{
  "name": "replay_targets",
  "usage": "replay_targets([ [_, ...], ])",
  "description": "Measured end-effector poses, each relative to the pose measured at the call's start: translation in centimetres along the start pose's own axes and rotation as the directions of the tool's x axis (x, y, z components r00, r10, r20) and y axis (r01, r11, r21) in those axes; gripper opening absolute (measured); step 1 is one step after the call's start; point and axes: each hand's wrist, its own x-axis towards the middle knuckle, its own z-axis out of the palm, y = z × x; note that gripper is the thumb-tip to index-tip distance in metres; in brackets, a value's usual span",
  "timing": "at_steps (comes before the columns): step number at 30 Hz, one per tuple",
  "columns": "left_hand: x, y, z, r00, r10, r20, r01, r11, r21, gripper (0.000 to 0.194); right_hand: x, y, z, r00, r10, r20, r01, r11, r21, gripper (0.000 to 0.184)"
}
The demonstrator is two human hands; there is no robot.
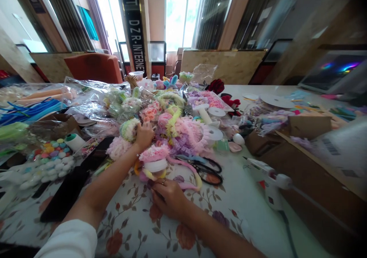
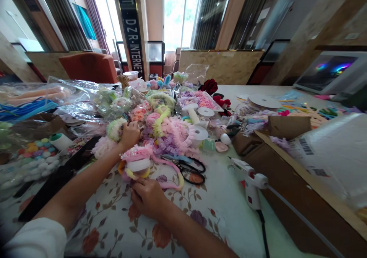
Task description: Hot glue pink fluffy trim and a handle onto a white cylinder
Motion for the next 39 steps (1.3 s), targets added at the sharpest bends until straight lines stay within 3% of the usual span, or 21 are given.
replay_targets([
  [7, 0.5, 0.2, -3.5, 0.995, -0.101, -0.017, 0.101, 0.995, 0.011, 0.02, -0.1, 0.2, 0.1, 1.0, 0.002, 0.02, -0.001, 0.999, -0.032, 0.021],
  [14, -0.1, -2.0, -8.9, 0.979, -0.197, -0.054, 0.195, 0.98, -0.038, 0.022, -0.2, 0.3, 0.2, 1.0, 0.015, 0.023, -0.015, 0.999, -0.04, 0.023],
  [17, -1.3, -3.3, -11.7, 0.957, -0.251, -0.147, 0.223, 0.958, -0.182, 0.025, -0.2, 0.1, 0.1, 0.999, 0.04, -0.007, -0.04, 0.999, -0.006, 0.02],
  [20, -2.7, -4.4, -13.4, 0.898, -0.386, -0.211, 0.272, 0.864, -0.424, 0.027, -0.2, -0.1, -0.1, 0.987, 0.125, -0.098, -0.122, 0.992, 0.044, 0.017],
  [23, -3.6, -5.0, -13.4, 0.839, -0.533, -0.11, 0.302, 0.623, -0.722, 0.028, 0.1, -0.1, -0.2, 0.963, 0.22, -0.155, -0.212, 0.975, 0.063, 0.019],
  [26, -3.9, -4.9, -12.2, 0.796, -0.605, -0.023, 0.293, 0.418, -0.86, 0.029, 0.5, 0.4, 0.0, 0.954, 0.266, -0.137, -0.259, 0.964, 0.066, 0.032],
  [29, -3.6, -4.2, -10.8, 0.787, -0.617, -0.008, 0.282, 0.371, -0.885, 0.027, 1.0, 1.1, 0.3, 0.947, 0.302, -0.113, -0.293, 0.952, 0.09, 0.045],
  [31, -3.4, -3.2, -10.0, 0.797, -0.604, -0.003, 0.272, 0.363, -0.891, 0.026, 1.1, 1.3, 0.4, 0.935, 0.326, -0.138, -0.309, 0.942, 0.127, 0.044],
  [33, -3.6, -1.9, -9.6, 0.813, -0.582, 0.004, 0.26, 0.358, -0.897, 0.026, 1.0, 1.2, 0.2, 0.908, 0.37, -0.194, -0.332, 0.921, 0.202, 0.032],
  [35, -4.4, -0.2, -9.6, 0.841, -0.54, 0.03, 0.26, 0.356, -0.897, 0.029, 0.9, 1.2, -0.4, 0.846, 0.452, -0.283, -0.356, 0.873, 0.332, 0.024],
  [39, -7.3, 2.9, -10.2, 0.913, -0.384, 0.139, 0.305, 0.416, -0.856, 0.033, 0.6, 1.6, -2.9, 0.636, 0.544, -0.548, -0.267, 0.821, 0.506, 0.043],
])
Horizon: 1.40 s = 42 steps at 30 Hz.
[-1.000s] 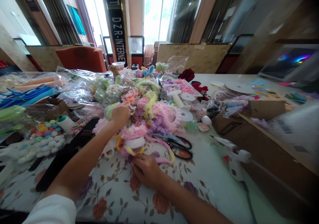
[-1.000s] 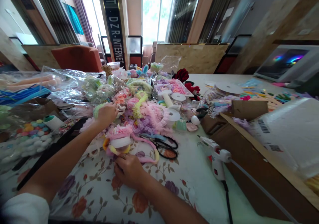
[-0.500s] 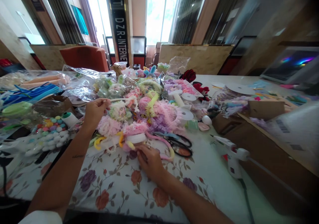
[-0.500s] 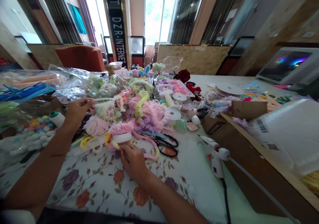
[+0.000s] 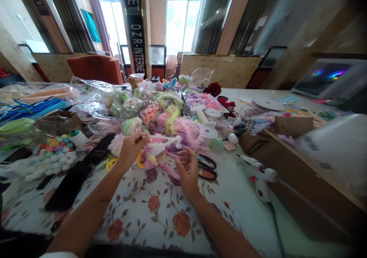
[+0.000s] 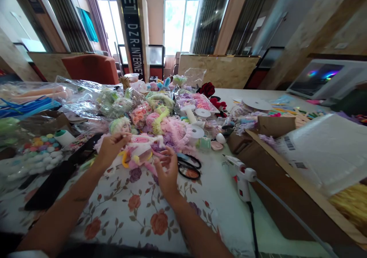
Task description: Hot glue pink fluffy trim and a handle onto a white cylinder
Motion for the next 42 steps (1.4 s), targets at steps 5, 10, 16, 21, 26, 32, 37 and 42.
replay_targets([
  [5, -4.1, 0.6, 0.6, 0.967, 0.047, 0.25, -0.084, 0.987, 0.14, 0.029, 2.0, -1.6, -2.3, 0.958, -0.235, 0.162, 0.269, 0.932, -0.241, 0.032],
  [10, -5.5, 0.4, 1.7, 0.951, 0.089, 0.296, -0.126, 0.986, 0.11, 0.027, 1.3, -2.0, -1.9, 0.835, -0.23, 0.499, 0.389, 0.889, -0.24, 0.022],
  [16, -4.3, 0.6, -2.0, 0.986, 0.003, -0.168, -0.015, 0.997, -0.072, 0.02, 1.1, -1.3, -1.8, 0.974, 0.121, 0.193, -0.083, 0.978, -0.191, 0.032],
  [21, -3.1, 1.4, -8.5, 0.874, 0.069, -0.481, -0.151, 0.979, -0.134, 0.02, 1.3, -1.3, -1.6, 0.959, 0.264, 0.106, -0.265, 0.964, -0.006, 0.037],
  [26, -2.8, -0.7, -10.8, 0.916, 0.114, -0.384, -0.011, 0.965, 0.261, 0.029, 0.8, -1.3, -1.2, 0.947, 0.283, 0.154, -0.289, 0.957, 0.018, 0.035],
  [32, -3.1, -3.6, -9.7, 0.99, -0.003, 0.138, -0.074, 0.835, 0.545, 0.044, 1.0, -0.8, -1.1, 0.934, 0.318, 0.162, -0.348, 0.911, 0.222, 0.03],
  [37, -4.1, -2.0, -7.9, 0.926, 0.377, 0.032, -0.292, 0.659, 0.693, 0.027, 1.7, -0.3, -1.5, 0.896, 0.347, 0.279, -0.412, 0.883, 0.225, 0.032],
  [42, -6.0, 0.2, -3.2, 0.739, 0.673, 0.039, -0.539, 0.555, 0.634, 0.005, 1.7, -0.7, -2.0, 0.883, 0.297, 0.363, -0.337, 0.94, 0.051, 0.029],
])
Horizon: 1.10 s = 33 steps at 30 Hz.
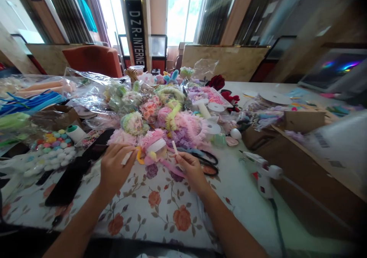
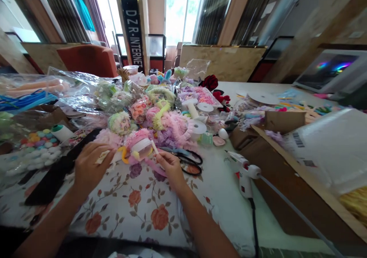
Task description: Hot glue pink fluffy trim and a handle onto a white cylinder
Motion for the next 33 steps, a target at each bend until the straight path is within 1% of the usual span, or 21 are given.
replay_targets([
  [1, 0.0, 1.0, 0.6, 0.999, 0.034, 0.006, -0.033, 0.998, -0.055, 0.015, -0.1, -0.2, 0.0, 0.999, -0.039, 0.038, 0.042, 0.997, -0.064, 0.027],
  [3, -0.1, 2.6, 1.9, 0.989, 0.129, 0.079, -0.115, 0.981, -0.153, 0.033, -0.3, -0.6, 0.0, 0.98, -0.171, 0.106, 0.19, 0.959, -0.21, 0.023],
  [4, -0.2, 3.2, 2.6, 0.971, 0.195, 0.137, -0.169, 0.969, -0.181, 0.034, -0.4, -0.9, -0.1, 0.96, -0.251, 0.127, 0.278, 0.918, -0.284, 0.021],
  [6, -0.4, 3.9, 3.9, 0.949, 0.23, 0.216, -0.183, 0.959, -0.218, 0.031, -0.3, -1.3, -0.3, 0.906, -0.401, 0.134, 0.419, 0.812, -0.406, 0.018],
  [7, -0.5, 4.1, 4.4, 0.946, 0.194, 0.26, -0.131, 0.961, -0.242, 0.031, -0.3, -1.4, -0.5, 0.882, -0.456, 0.121, 0.458, 0.766, -0.451, 0.018],
  [8, -0.5, 4.3, 5.0, 0.943, 0.125, 0.307, -0.037, 0.96, -0.276, 0.031, -0.2, -1.5, -0.7, 0.863, -0.495, 0.099, 0.476, 0.731, -0.489, 0.018],
  [9, -0.6, 4.4, 5.5, 0.927, 0.031, 0.373, 0.097, 0.942, -0.321, 0.03, -0.1, -1.7, -0.9, 0.849, -0.523, 0.072, 0.479, 0.706, -0.522, 0.018],
  [10, -0.6, 4.5, 5.9, 0.887, -0.072, 0.457, 0.263, 0.891, -0.37, 0.028, -0.1, -1.7, -1.1, 0.838, -0.543, 0.045, 0.474, 0.686, -0.552, 0.018],
  [11, -0.7, 4.5, 6.3, 0.817, -0.164, 0.554, 0.439, 0.799, -0.411, 0.025, 0.0, -1.8, -1.4, 0.828, -0.56, 0.022, 0.467, 0.668, -0.578, 0.018],
  [12, -0.7, 4.5, 6.6, 0.723, -0.229, 0.652, 0.602, 0.671, -0.433, 0.023, 0.1, -1.8, -1.5, 0.818, -0.575, 0.007, 0.463, 0.652, -0.6, 0.018],
  [13, -0.7, 4.5, 6.9, 0.626, -0.26, 0.735, 0.73, 0.526, -0.436, 0.021, 0.1, -1.8, -1.7, 0.809, -0.588, -0.001, 0.462, 0.637, -0.617, 0.018],
  [14, -0.7, 4.4, 7.2, 0.543, -0.262, 0.798, 0.816, 0.388, -0.428, 0.021, 0.2, -1.8, -1.8, 0.8, -0.6, -0.001, 0.465, 0.621, -0.63, 0.018],
  [15, -0.8, 4.3, 7.4, 0.483, -0.248, 0.84, 0.867, 0.271, -0.419, 0.023, 0.2, -1.8, -1.8, 0.792, -0.61, 0.008, 0.472, 0.604, -0.642, 0.018],
  [16, -0.9, 4.2, 7.6, 0.442, -0.227, 0.868, 0.895, 0.178, -0.409, 0.024, 0.2, -1.7, -1.8, 0.785, -0.619, 0.022, 0.48, 0.584, -0.655, 0.018],
  [18, -1.3, 3.9, 7.8, 0.379, -0.183, 0.907, 0.925, 0.039, -0.378, 0.027, 0.1, -1.7, -1.7, 0.774, -0.631, 0.061, 0.493, 0.538, -0.684, 0.019],
  [20, -1.8, 3.7, 7.9, 0.303, -0.142, 0.942, 0.948, -0.055, -0.313, 0.028, -0.1, -1.6, -1.5, 0.77, -0.629, 0.11, 0.508, 0.499, -0.702, 0.019],
  [22, -2.2, 3.6, 7.9, 0.239, -0.113, 0.964, 0.962, -0.108, -0.251, 0.03, -0.2, -1.4, -1.2, 0.774, -0.613, 0.158, 0.522, 0.477, -0.707, 0.018],
  [24, -2.4, 3.6, 7.8, 0.21, -0.101, 0.972, 0.967, -0.124, -0.222, 0.031, -0.4, -1.2, -1.0, 0.784, -0.586, 0.206, 0.535, 0.469, -0.702, 0.018],
  [28, -2.7, 3.4, 8.0, 0.209, -0.14, 0.968, 0.955, -0.183, -0.233, 0.032, -0.5, -0.8, -0.8, 0.797, -0.544, 0.261, 0.547, 0.47, -0.693, 0.018],
  [31, -2.8, 3.2, 8.2, 0.204, -0.179, 0.963, 0.941, -0.235, -0.243, 0.035, -0.6, -0.6, -0.6, 0.813, -0.518, 0.267, 0.534, 0.478, -0.697, 0.017],
  [33, -2.8, 3.1, 8.3, 0.21, -0.19, 0.959, 0.937, -0.242, -0.253, 0.036, -0.6, -0.6, -0.5, 0.82, -0.507, 0.264, 0.525, 0.486, -0.699, 0.018],
])
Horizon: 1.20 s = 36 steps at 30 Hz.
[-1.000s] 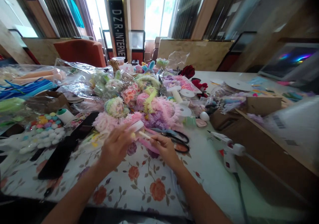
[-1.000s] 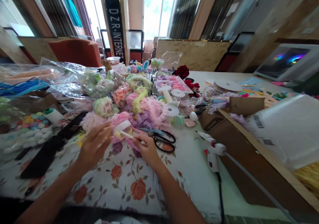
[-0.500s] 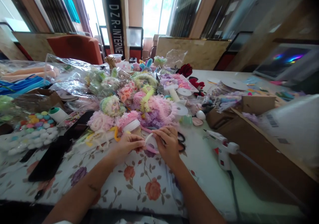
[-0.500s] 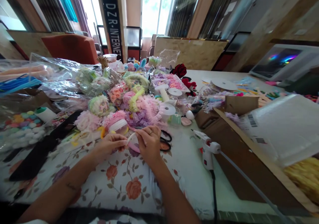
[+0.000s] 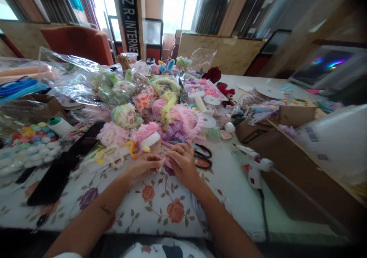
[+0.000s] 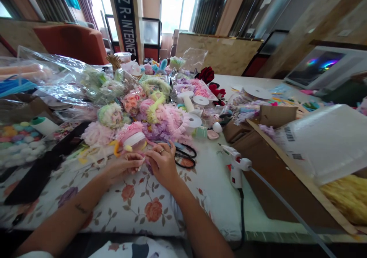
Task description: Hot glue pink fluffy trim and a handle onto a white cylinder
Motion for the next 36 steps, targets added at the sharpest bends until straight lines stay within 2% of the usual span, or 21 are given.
replay_targets([
  [6, 0.0, 0.0, -0.3, 0.999, -0.006, 0.054, 0.006, 1.0, 0.009, 0.028, -0.1, -0.1, 0.2, 1.0, 0.002, 0.018, -0.002, 1.0, 0.001, 0.019],
  [15, -0.1, 0.4, -0.1, 1.0, 0.012, 0.019, -0.014, 0.993, 0.117, 0.025, -0.1, -0.5, 0.5, 1.0, -0.015, 0.013, 0.016, 0.999, -0.04, 0.019],
  [18, 0.0, 0.3, -0.2, 0.999, 0.037, 0.02, -0.039, 0.992, 0.116, 0.026, -0.1, -0.7, 0.2, 0.999, -0.039, 0.026, 0.04, 0.997, -0.064, 0.011],
  [19, 0.0, 0.3, -0.2, 0.999, 0.042, 0.016, -0.044, 0.994, 0.101, 0.027, -0.1, -0.7, 0.0, 0.998, -0.055, 0.039, 0.058, 0.996, -0.069, 0.013],
  [22, -0.1, 0.6, -0.1, 0.998, 0.055, -0.005, -0.055, 0.997, 0.058, 0.03, 0.0, -0.8, -0.2, 0.99, -0.11, 0.093, 0.118, 0.989, -0.086, 0.038],
  [25, -0.1, 0.7, -0.1, 0.997, 0.078, -0.006, -0.078, 0.993, 0.087, 0.027, -0.1, -0.6, 0.0, 0.983, -0.139, 0.119, 0.155, 0.979, -0.134, 0.046],
  [29, 0.1, 0.4, -0.3, 0.995, 0.094, -0.019, -0.088, 0.975, 0.203, 0.025, -0.4, -0.4, 0.6, 0.983, -0.164, 0.077, 0.176, 0.968, -0.181, 0.037],
  [36, 0.0, 0.6, -0.1, 0.995, 0.088, -0.047, -0.072, 0.96, 0.271, 0.033, -0.5, -0.7, 1.0, 0.985, -0.172, 0.007, 0.171, 0.973, -0.156, 0.024],
])
